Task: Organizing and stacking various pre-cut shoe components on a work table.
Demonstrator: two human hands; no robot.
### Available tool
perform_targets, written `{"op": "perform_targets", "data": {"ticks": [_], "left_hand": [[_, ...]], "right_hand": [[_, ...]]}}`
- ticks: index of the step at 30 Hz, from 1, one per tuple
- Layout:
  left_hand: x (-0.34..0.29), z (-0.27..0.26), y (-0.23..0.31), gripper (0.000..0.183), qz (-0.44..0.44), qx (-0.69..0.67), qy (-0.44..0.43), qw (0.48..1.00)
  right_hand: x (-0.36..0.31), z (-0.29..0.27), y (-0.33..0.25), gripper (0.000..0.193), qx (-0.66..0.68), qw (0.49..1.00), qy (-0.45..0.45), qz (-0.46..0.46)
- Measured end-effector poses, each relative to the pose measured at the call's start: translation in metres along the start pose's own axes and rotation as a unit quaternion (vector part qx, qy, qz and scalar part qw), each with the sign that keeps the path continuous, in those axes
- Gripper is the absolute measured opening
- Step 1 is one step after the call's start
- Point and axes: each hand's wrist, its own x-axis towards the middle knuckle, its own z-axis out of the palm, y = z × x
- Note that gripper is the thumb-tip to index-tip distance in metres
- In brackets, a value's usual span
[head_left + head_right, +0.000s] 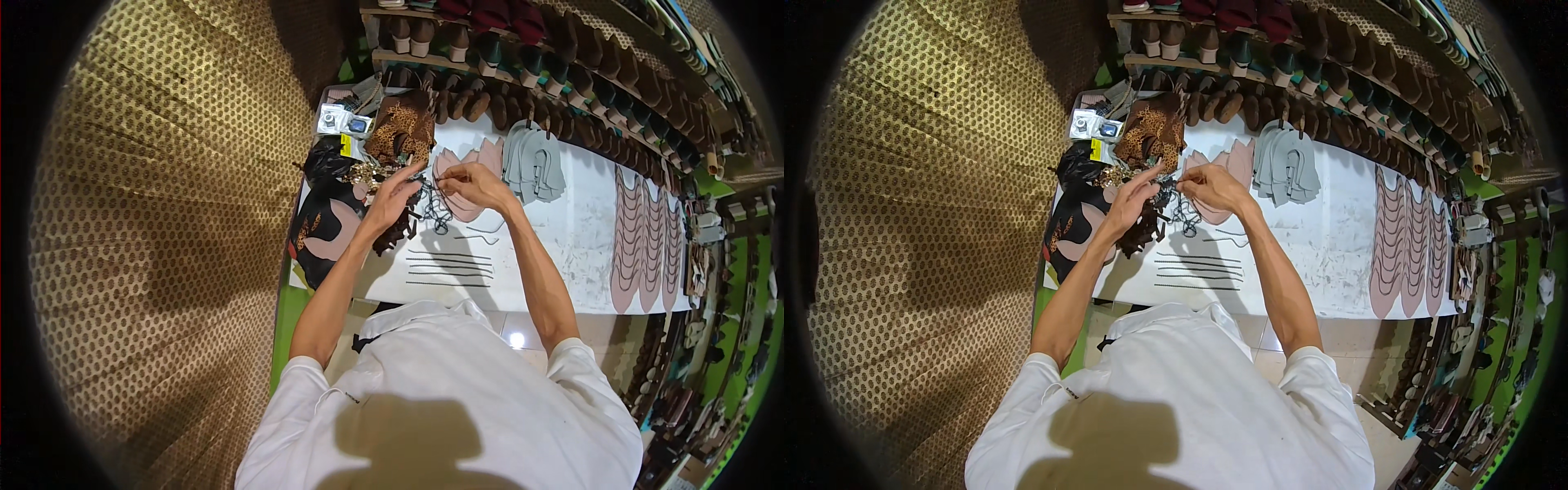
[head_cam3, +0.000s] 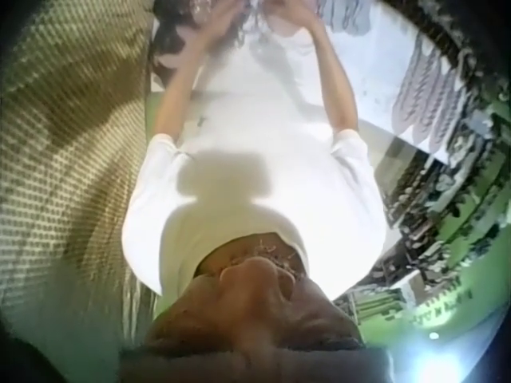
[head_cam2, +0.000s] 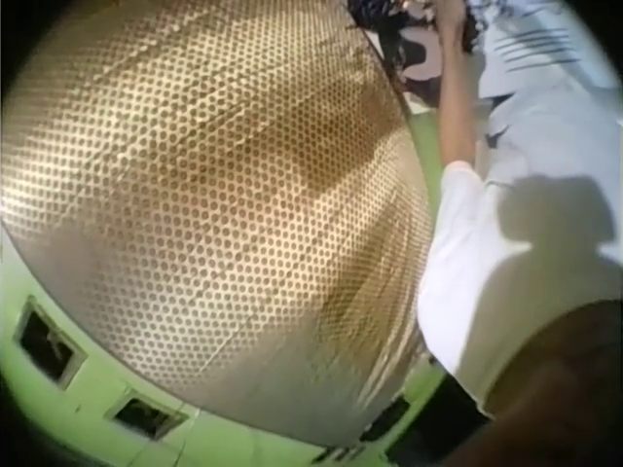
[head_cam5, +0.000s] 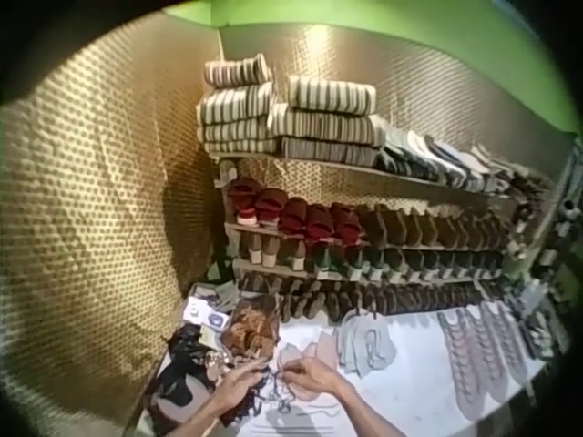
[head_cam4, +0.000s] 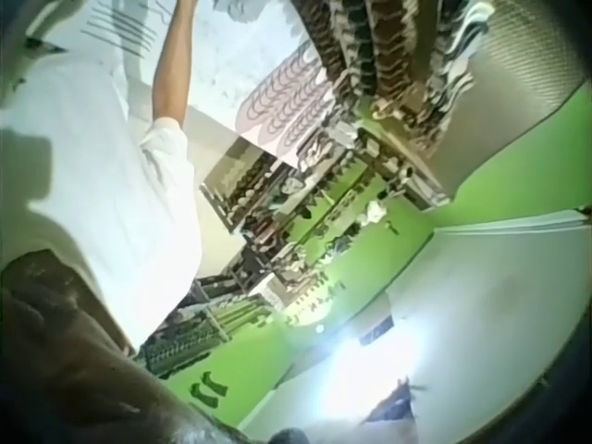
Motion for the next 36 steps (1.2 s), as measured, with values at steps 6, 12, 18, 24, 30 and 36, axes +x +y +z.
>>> {"op": "perform_targets", "data": {"ticks": [6, 12, 18, 24, 30, 36], "left_hand": [[0.026, 0.014, 0.042, 0.062, -0.128, -0.027, -0.143, 0.981], [0.021, 0.000, 0.016, 0.029, -0.156, -0.050, -0.136, 0.977], [0.004, -0.006, -0.011, 0.031, -0.193, 0.001, -0.136, 0.972], [-0.028, -0.006, -0.044, 0.029, -0.219, 0.036, -0.175, 0.959], [-0.064, -0.010, -0.094, 0.028, -0.225, 0.130, -0.198, 0.945], [-0.076, -0.006, -0.105, 0.023, -0.148, 0.262, -0.172, 0.938]], "right_hand": [[-0.007, -0.021, -0.015, 0.031, 0.120, 0.992, -0.010, -0.035], [-0.032, -0.042, 0.005, 0.032, 0.031, 0.998, 0.027, 0.046], [-0.062, -0.028, 0.065, 0.036, 0.115, 0.990, 0.046, 0.064], [-0.101, 0.003, 0.131, 0.037, 0.172, 0.977, 0.021, 0.128], [-0.134, 0.039, 0.166, 0.031, 0.189, 0.963, 0.053, 0.185], [-0.144, 0.063, 0.178, 0.022, 0.163, 0.961, 0.110, 0.195]]}}
